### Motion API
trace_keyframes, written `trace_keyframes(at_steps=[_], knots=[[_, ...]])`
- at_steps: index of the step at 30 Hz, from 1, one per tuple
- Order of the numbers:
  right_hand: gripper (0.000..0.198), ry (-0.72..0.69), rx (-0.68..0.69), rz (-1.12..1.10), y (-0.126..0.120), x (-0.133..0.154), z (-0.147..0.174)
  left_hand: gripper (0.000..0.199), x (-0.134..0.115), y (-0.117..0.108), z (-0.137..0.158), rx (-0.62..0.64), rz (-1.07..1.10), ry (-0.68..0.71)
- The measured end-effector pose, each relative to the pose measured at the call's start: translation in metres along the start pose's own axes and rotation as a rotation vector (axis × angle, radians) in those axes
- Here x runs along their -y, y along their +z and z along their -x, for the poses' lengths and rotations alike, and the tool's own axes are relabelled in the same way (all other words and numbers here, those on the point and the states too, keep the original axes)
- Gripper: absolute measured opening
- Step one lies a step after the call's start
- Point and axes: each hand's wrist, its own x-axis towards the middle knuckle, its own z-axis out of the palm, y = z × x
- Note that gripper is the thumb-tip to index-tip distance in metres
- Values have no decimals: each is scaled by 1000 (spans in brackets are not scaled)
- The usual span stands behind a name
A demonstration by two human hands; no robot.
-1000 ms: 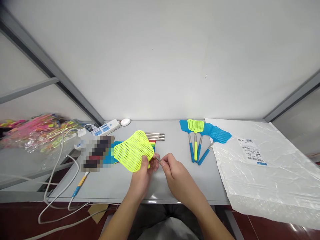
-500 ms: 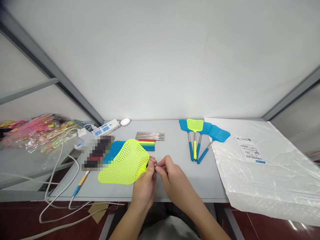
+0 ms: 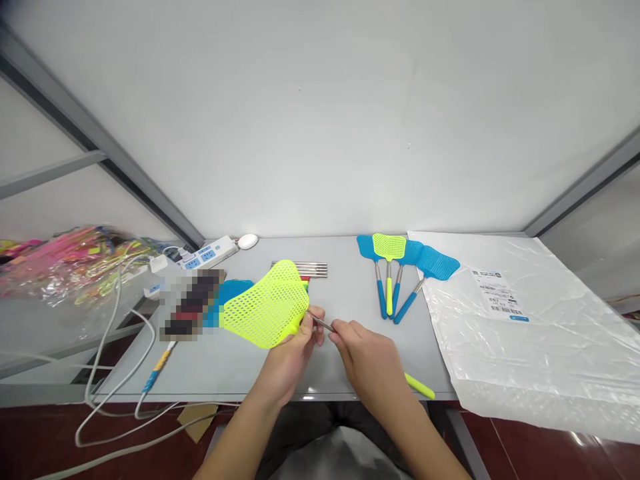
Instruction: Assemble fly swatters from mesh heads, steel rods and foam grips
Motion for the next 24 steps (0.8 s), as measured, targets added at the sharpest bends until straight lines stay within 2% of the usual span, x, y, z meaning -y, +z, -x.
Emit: trace_keyframes(at_steps=[3, 8, 11, 18, 24], knots=[[28, -32, 35, -41, 0, 1, -2, 26, -1, 3, -1, 78, 72, 12], [28, -86, 70, -107, 2, 6, 7, 41, -13, 2, -3, 132, 337, -32], [28, -120, 84, -104, 4, 12, 9, 45, -15, 5, -2, 163, 418, -50], [28, -121, 41, -121, 4, 18, 8, 47, -15, 12, 6, 235, 431, -53], [27, -100, 55, -139, 1, 19, 14, 44, -11, 14, 11, 207, 341, -18]])
